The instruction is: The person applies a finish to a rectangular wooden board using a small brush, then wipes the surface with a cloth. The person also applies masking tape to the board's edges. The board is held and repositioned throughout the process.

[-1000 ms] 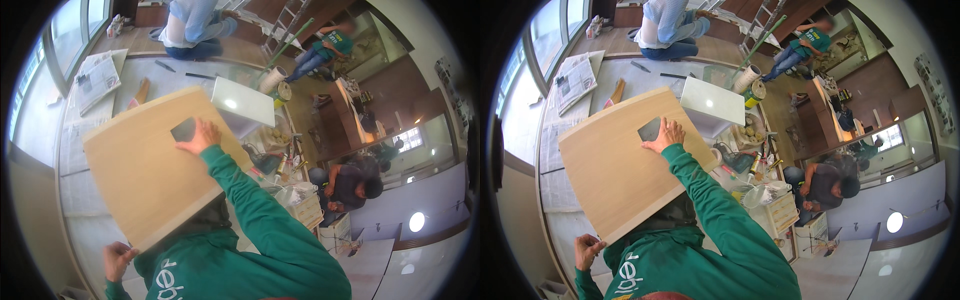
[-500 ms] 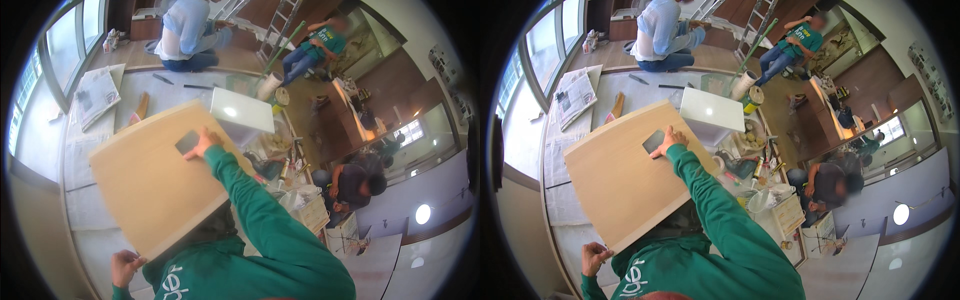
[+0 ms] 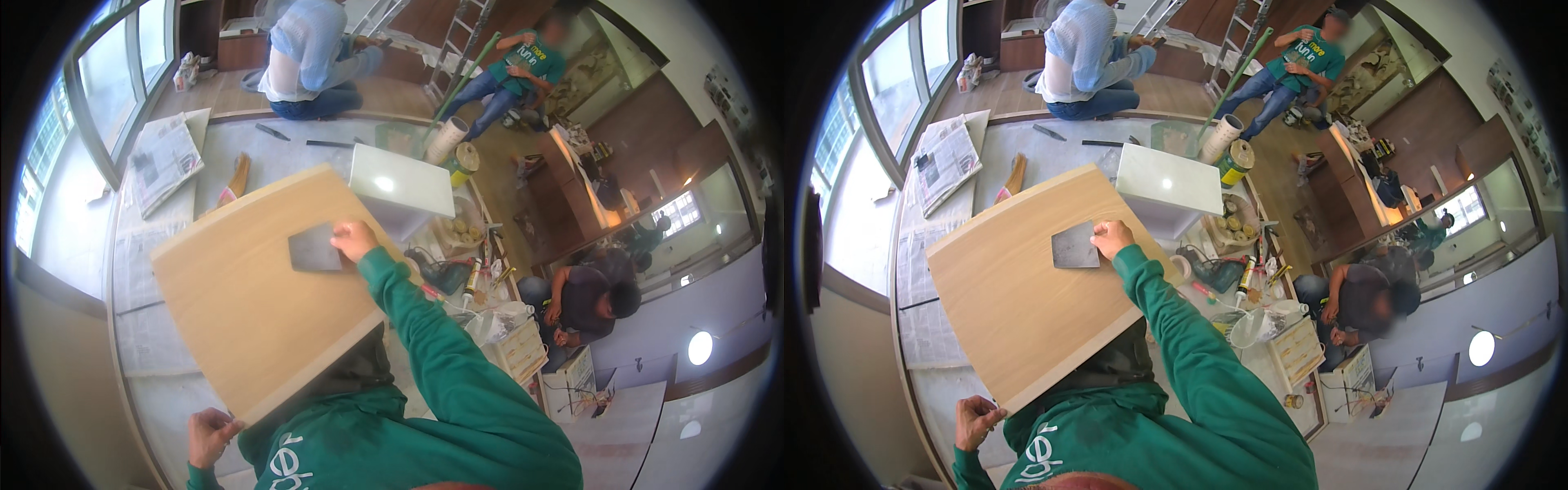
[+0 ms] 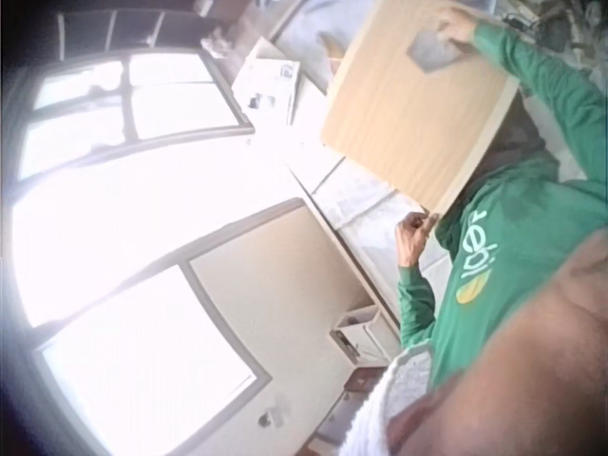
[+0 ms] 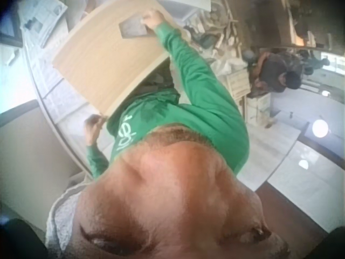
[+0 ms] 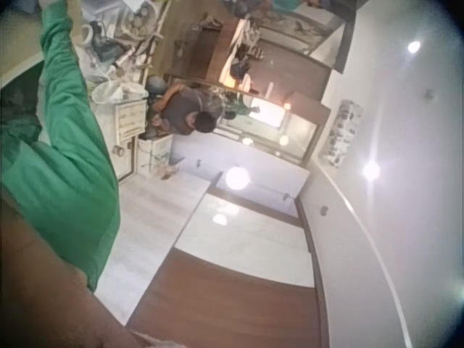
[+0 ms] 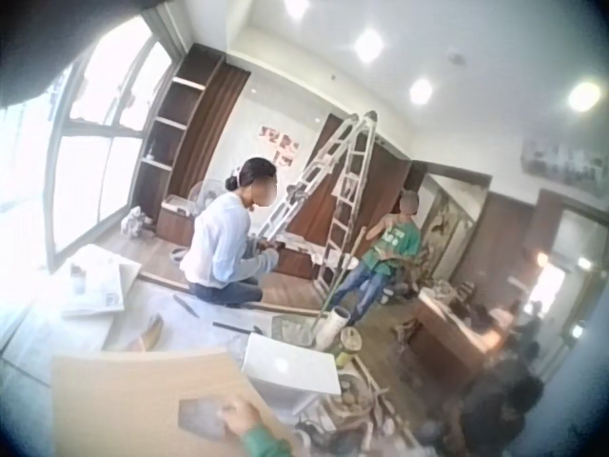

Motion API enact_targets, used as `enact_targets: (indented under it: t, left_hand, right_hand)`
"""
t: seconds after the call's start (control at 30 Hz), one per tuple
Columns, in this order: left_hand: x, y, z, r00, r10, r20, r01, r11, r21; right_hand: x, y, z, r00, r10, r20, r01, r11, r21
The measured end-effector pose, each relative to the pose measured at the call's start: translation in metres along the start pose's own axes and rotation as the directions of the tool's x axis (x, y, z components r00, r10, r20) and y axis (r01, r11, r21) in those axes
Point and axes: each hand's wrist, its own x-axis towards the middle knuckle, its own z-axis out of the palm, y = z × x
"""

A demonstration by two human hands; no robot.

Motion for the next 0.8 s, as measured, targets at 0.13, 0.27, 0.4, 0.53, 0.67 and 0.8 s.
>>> enact_targets:
  t: [0.13,0.27,0.4,0.53,0.67,0.8]
  left_hand:
    - [-0.001,-0.006,0.004,0.999,0.000,-0.037,-0.001,1.000,-0.008]
    - [-0.004,0.012,0.010,0.993,0.039,-0.111,-0.027,0.994,0.103]
    - [-0.001,0.026,0.017,0.991,0.016,-0.134,0.006,0.987,0.161]
    - [-0.004,0.009,0.016,0.985,0.013,-0.173,0.002,0.996,0.090]
    - [-0.016,0.015,0.021,0.921,0.196,-0.336,-0.055,0.921,0.387]
    - [-0.035,0.034,0.040,0.653,0.728,-0.209,-0.413,0.573,0.708]
  right_hand:
    - [-0.013,0.000,-0.004,1.000,0.020,0.016,-0.025,0.928,0.372]
    - [-0.039,-0.020,-0.029,0.961,0.043,0.273,-0.248,0.575,0.780]
    - [-0.079,-0.019,-0.028,0.976,0.007,0.220,-0.207,0.371,0.905]
    - [-0.143,0.007,-0.043,0.878,-0.095,0.469,-0.311,0.633,0.709]
    - [-0.220,-0.029,-0.050,0.875,-0.072,0.479,-0.030,0.979,0.203]
    - [-0.269,-0.002,-0.044,0.884,-0.266,0.385,0.362,0.910,-0.203]
